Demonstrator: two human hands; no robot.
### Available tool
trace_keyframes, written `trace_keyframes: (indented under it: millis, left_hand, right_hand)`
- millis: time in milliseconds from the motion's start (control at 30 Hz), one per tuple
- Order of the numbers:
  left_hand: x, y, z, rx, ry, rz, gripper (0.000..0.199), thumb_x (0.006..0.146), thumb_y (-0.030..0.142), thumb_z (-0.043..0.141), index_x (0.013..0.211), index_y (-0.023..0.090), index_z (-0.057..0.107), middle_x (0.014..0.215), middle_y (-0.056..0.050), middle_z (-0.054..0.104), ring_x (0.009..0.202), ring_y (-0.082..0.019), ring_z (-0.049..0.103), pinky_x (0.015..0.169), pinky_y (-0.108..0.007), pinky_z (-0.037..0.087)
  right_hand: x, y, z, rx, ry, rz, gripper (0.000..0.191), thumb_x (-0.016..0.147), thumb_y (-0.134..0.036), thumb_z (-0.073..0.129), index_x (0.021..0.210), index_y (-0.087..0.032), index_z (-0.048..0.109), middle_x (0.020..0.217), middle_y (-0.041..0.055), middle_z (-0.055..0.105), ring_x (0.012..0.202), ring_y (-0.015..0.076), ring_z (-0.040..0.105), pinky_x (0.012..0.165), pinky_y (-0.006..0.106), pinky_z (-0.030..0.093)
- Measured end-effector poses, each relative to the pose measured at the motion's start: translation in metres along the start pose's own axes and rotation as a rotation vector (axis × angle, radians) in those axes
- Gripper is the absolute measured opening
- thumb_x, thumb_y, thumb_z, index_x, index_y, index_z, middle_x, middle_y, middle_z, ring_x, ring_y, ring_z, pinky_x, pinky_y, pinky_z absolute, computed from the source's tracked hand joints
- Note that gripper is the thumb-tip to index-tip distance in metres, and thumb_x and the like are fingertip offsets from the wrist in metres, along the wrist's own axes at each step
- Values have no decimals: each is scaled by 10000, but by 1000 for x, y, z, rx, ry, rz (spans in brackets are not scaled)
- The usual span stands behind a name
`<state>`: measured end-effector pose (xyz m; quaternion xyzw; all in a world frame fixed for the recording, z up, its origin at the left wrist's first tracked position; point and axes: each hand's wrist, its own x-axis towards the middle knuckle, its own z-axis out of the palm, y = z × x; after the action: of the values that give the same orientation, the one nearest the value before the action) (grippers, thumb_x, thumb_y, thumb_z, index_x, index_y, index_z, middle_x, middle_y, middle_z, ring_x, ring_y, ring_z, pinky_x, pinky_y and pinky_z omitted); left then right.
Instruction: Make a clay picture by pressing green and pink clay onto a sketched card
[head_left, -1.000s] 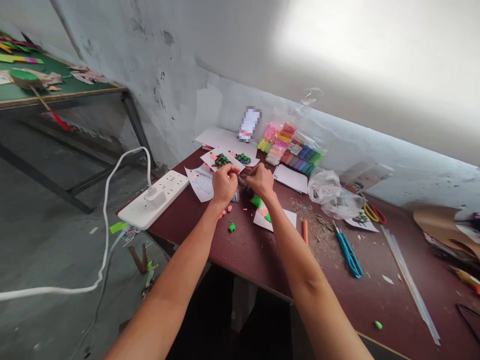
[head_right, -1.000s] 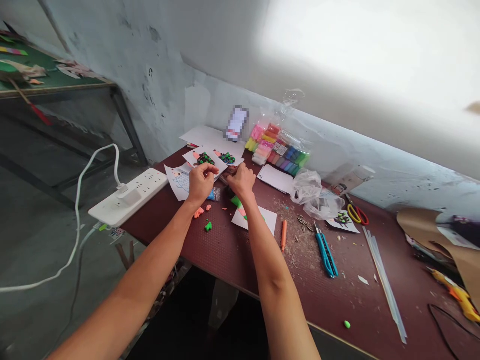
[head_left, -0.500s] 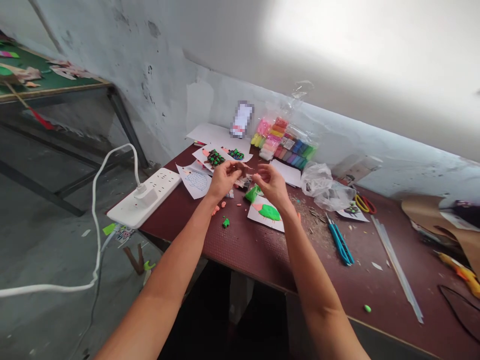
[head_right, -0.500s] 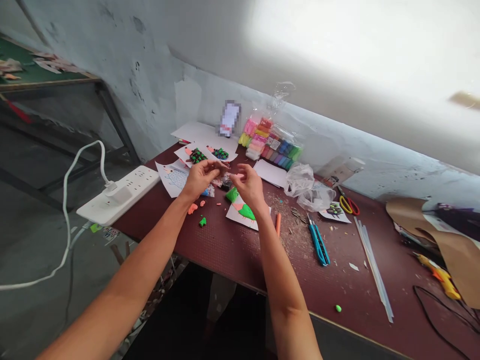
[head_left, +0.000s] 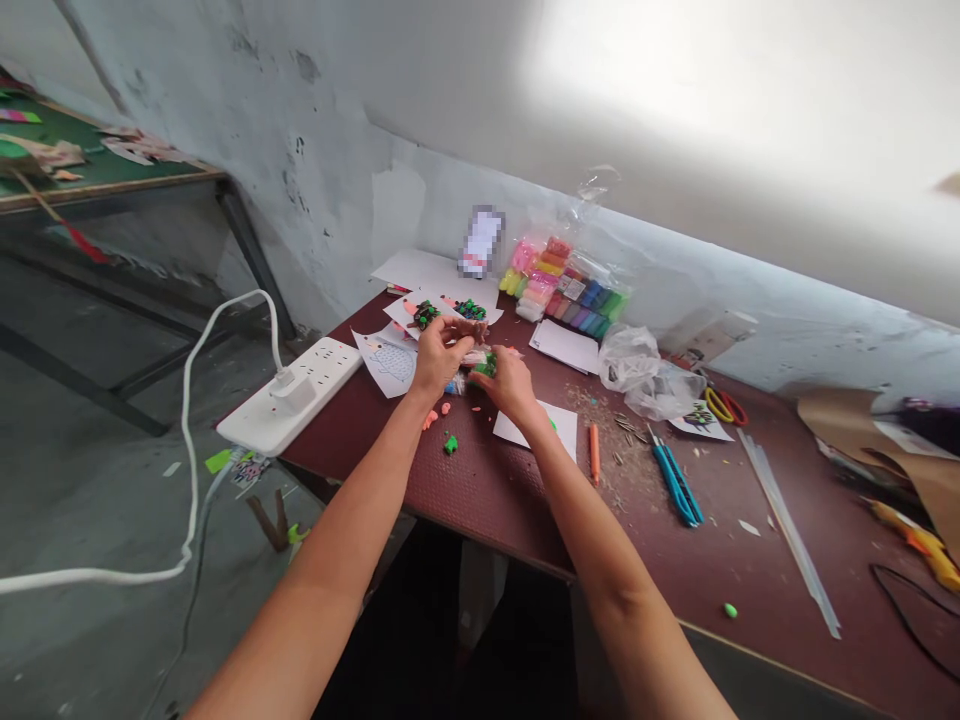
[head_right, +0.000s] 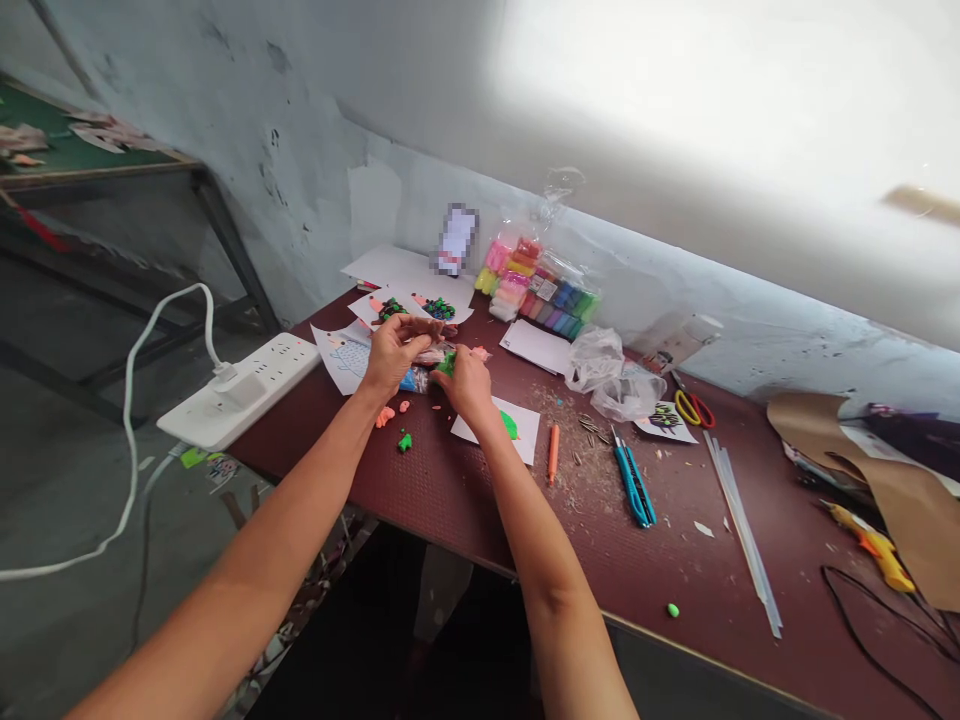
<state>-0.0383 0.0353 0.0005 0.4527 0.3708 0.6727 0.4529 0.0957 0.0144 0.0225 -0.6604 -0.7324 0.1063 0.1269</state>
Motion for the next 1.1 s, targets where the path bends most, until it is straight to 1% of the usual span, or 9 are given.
trace_keyframes:
  millis: [133,200,300,400,467,667,833,967,1100]
  left_hand:
    - [-2,1,0,-80,-91,-81,367,770,180,694,1126,168,607,983,-64,779,901,-205,763,870,-364,609]
    - [-3,1,0,-87,-125,-102,358,813,236,697,1158,168,630,985,-66,785,895,-207,762,847,-360,615]
    - [-5,0,2,-71,-171,-122,322,829,353,738,1082,162,681,973,-78,792,858,-208,754,780,-341,615]
    - [-9,-3,7,-77,-175,-103,364,770,387,798,1024,152,685,930,-76,792,838,-202,751,799,-329,602]
    - [-12,-5,9,-81,-171,-117,375,751,395,810,995,150,667,861,-67,782,802,-200,746,774,-322,594]
    - [-17,-2,10,-35,-177,-141,394,707,365,836,913,189,549,800,-15,746,661,-146,678,679,-288,562]
    - [-22,6,12,-87,-291,-197,577,639,358,891,1109,185,605,885,-15,752,700,-152,697,645,-268,561]
    - [-21,5,11,-118,-294,-233,526,626,366,904,1015,187,598,827,-1,729,657,-146,687,607,-260,564]
    - [-18,1,8,-107,-301,-248,493,634,367,894,951,191,560,813,1,722,621,-138,668,578,-267,577]
  right_hand:
    - [4,5,7,171,124,0,629,859,-261,719,1446,-122,542,1441,210,628,1323,295,591,1063,407,477]
    - [0,15,4,256,241,-9,519,873,-214,641,1383,-124,604,1514,221,567,1401,285,535,1109,404,454]
    - [-11,32,-2,452,346,-22,312,952,-251,473,1124,-175,722,1283,152,711,1215,252,647,1032,380,496]
    - [-22,40,-4,784,178,-60,343,936,-495,542,925,-200,717,887,67,754,819,211,680,780,337,541]
    - [-27,40,-2,972,51,-75,390,836,-598,659,821,-210,692,779,38,732,702,181,640,687,308,517]
    - [-35,35,-3,1309,48,40,387,657,-562,815,744,-216,663,741,10,701,625,120,571,610,256,443]
    - [-33,39,-6,1376,99,42,460,622,-621,834,696,-228,607,632,-35,591,556,96,458,561,250,374]
    - [-33,36,-5,1419,86,-1,543,623,-694,840,664,-235,552,619,-43,545,550,94,422,550,253,362]
    - [-35,32,-6,1480,68,4,567,613,-724,844,710,-233,578,670,-32,597,569,96,470,568,246,395]
